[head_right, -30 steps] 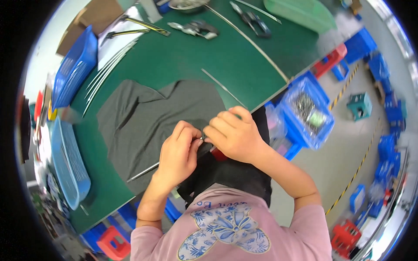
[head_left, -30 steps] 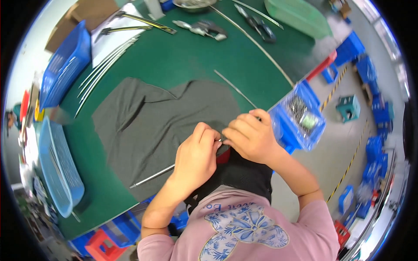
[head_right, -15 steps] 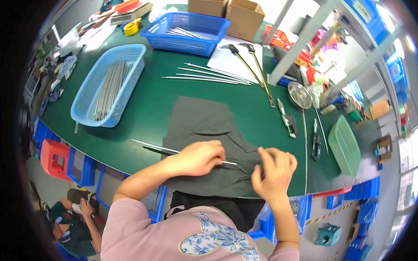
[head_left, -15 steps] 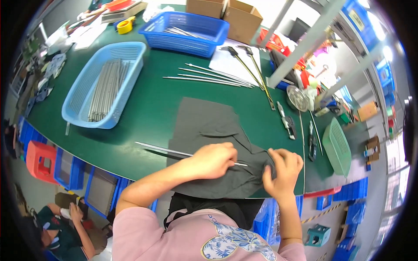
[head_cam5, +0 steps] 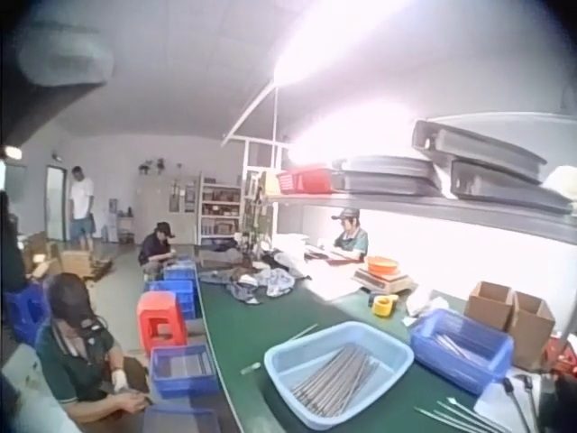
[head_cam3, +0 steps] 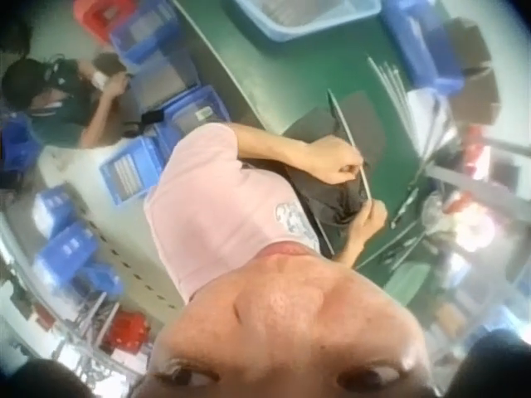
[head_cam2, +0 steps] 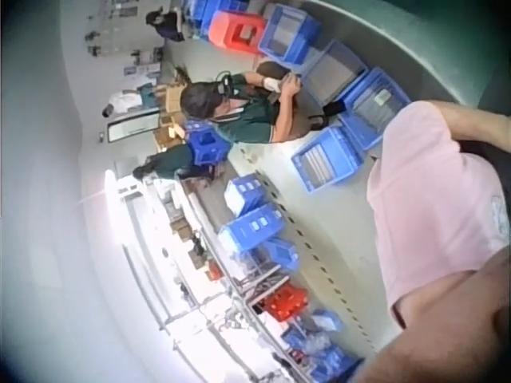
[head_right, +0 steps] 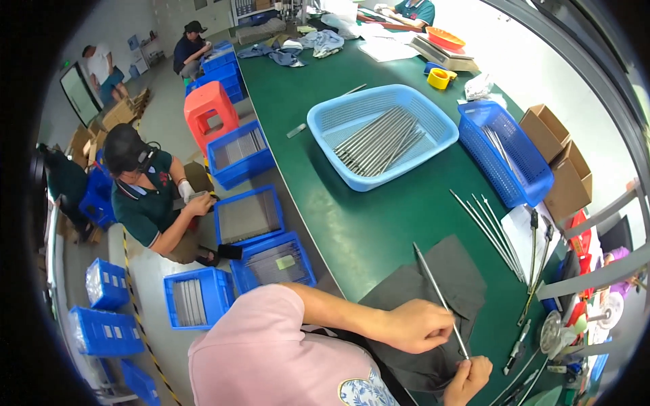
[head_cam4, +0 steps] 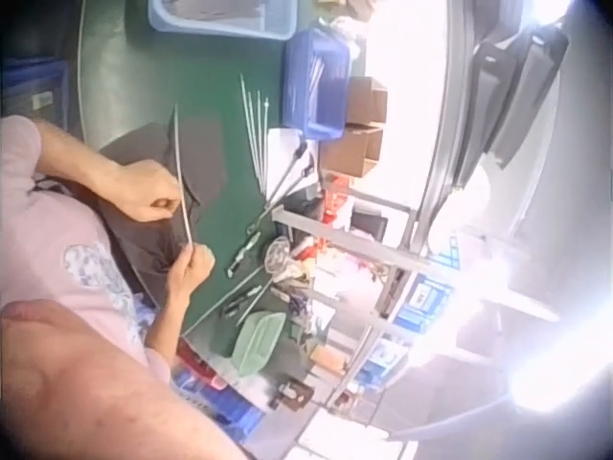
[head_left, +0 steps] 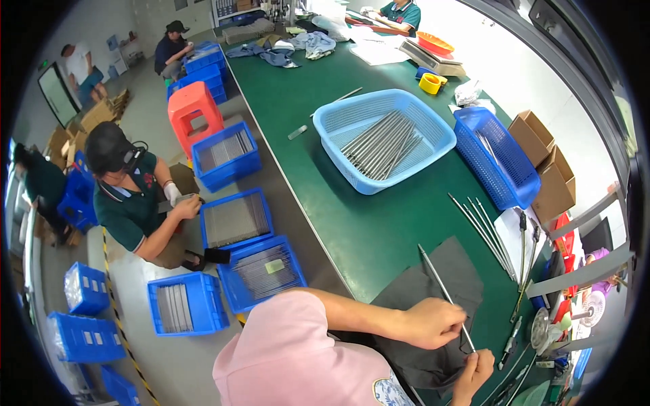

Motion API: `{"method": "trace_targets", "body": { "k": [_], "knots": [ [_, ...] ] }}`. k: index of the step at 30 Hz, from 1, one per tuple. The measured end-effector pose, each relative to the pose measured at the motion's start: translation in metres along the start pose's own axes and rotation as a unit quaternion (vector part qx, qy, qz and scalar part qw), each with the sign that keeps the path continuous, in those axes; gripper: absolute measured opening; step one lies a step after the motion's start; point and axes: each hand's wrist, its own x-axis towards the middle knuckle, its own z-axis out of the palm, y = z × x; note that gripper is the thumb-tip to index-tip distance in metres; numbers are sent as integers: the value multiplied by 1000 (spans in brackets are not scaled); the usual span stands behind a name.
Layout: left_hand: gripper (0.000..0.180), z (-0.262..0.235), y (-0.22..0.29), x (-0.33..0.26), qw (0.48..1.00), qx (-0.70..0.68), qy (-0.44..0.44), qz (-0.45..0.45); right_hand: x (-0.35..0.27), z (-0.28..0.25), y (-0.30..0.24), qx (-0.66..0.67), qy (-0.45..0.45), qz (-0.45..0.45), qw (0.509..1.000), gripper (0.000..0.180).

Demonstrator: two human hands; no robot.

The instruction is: Measuring the diameter of long metal rods using a digital micrometer for quality control.

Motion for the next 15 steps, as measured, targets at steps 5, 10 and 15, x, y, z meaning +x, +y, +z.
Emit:
{"method": "trace_targets", "body": {
  "k": [5,10,15],
  "knots": [
    [40,30,-14,5,857,-410,-119,-289,12,1,-24,133,20,83,987,24],
    [23,30,-20,16,835,-450,-57,-311,12,14,-11,222,21,11,975,12],
    [19,34,-16,38,897,-375,-118,-204,-15,-23,27,185,-17,79,979,16]
  ]
}}
